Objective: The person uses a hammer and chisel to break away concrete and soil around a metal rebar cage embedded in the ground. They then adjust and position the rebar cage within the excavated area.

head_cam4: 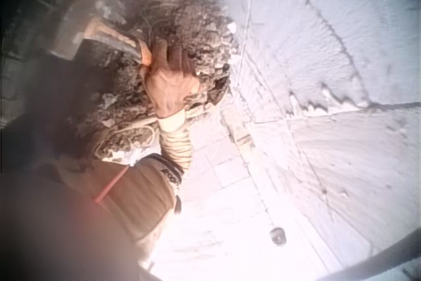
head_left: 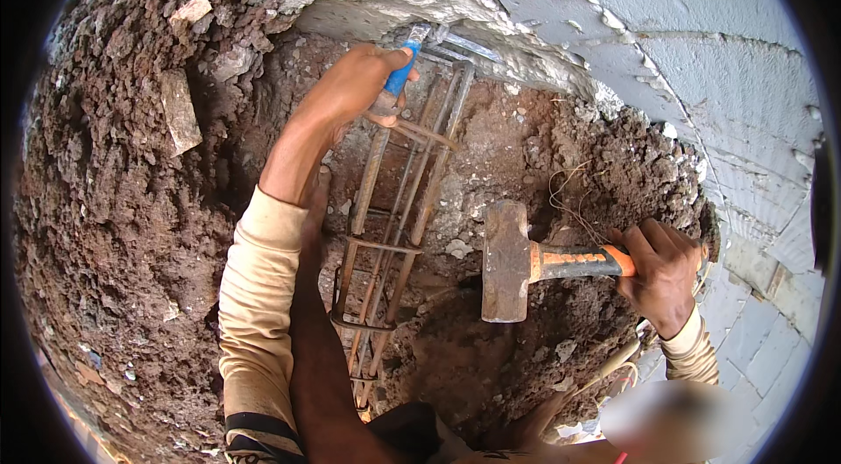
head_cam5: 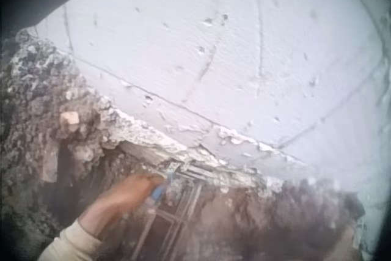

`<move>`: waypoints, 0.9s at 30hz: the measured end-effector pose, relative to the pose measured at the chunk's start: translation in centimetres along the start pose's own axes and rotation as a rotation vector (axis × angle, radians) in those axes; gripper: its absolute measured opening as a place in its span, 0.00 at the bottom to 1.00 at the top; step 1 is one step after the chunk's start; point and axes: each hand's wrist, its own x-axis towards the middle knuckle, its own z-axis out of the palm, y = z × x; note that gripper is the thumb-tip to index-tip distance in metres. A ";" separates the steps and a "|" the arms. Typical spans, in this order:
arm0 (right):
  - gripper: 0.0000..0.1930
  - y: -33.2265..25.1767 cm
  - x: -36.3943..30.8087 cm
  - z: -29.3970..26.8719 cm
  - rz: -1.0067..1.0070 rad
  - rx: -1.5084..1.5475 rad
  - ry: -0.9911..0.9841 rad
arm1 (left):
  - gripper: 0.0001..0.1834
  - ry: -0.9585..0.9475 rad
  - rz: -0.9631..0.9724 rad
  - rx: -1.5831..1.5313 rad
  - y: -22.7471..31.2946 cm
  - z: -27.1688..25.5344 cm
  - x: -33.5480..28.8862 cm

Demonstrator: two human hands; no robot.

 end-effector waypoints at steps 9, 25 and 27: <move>0.10 -1.6 2.1 -0.4 -0.090 0.080 0.060 | 0.21 0.042 -0.040 -0.373 -0.6 1.9 3.0; 0.05 -3.5 11.8 2.7 -0.335 0.377 0.350 | 0.20 -0.146 -0.124 -0.466 -1.0 1.1 3.6; 0.05 -1.9 11.7 3.8 -0.272 0.346 0.312 | 0.19 -0.139 -0.067 -0.488 -0.6 1.2 4.7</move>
